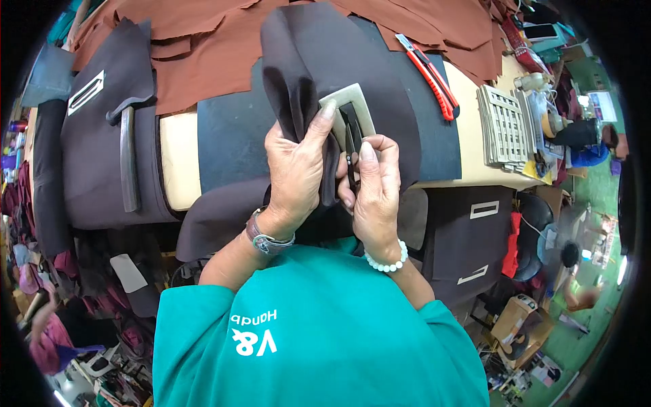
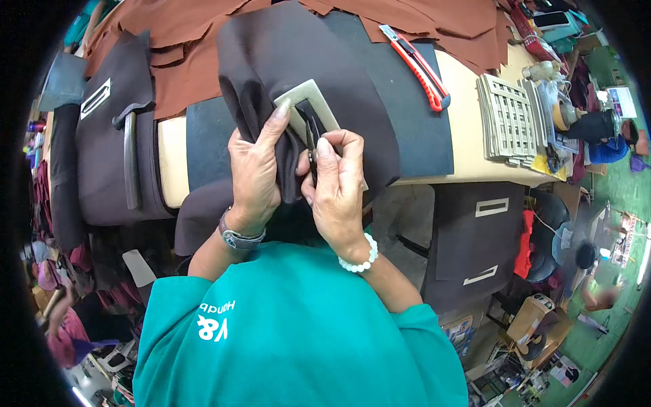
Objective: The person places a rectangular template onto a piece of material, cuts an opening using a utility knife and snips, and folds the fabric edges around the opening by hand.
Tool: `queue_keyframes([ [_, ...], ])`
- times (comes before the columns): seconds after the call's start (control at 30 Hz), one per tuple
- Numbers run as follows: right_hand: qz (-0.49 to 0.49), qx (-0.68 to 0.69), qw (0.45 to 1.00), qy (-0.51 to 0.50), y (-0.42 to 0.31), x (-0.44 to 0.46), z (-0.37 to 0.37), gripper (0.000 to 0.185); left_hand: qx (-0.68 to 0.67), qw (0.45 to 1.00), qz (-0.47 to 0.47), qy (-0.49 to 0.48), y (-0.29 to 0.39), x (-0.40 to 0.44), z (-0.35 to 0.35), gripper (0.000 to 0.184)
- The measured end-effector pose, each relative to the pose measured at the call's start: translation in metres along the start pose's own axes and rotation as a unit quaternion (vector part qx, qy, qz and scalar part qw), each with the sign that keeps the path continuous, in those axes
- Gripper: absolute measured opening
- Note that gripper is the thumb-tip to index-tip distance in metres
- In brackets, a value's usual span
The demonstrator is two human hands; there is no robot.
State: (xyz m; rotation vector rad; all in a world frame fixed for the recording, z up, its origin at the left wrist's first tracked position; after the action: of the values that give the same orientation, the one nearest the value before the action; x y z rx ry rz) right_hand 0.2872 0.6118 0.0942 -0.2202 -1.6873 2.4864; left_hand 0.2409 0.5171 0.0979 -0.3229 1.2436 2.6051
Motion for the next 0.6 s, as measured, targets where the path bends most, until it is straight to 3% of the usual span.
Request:
queue_keyframes([
  [0.33, -0.076, 0.077, 0.994, 0.018, -0.001, 0.009, 0.005, 0.016, -0.015, 0.999, 0.034, -0.006, -0.003, -0.004, 0.002, 0.013],
  [0.6, -0.05, 0.1, 0.993, 0.034, 0.0, 0.011, 0.0, 0.017, 0.022, 0.998, 0.061, -0.022, -0.014, 0.003, -0.005, 0.01],
])
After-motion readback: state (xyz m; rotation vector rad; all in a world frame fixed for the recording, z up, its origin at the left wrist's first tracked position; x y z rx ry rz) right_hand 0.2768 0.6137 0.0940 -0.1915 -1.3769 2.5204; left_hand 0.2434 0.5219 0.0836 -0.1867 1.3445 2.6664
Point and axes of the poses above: each hand's wrist, its own x-axis towards the middle knuckle, its own z-axis out of the palm, y = z × x, the point moved 5 cm from there along x, towards the middle knuckle, and after that the axes turned 7 degrees about -z, right-handed, at the moved point
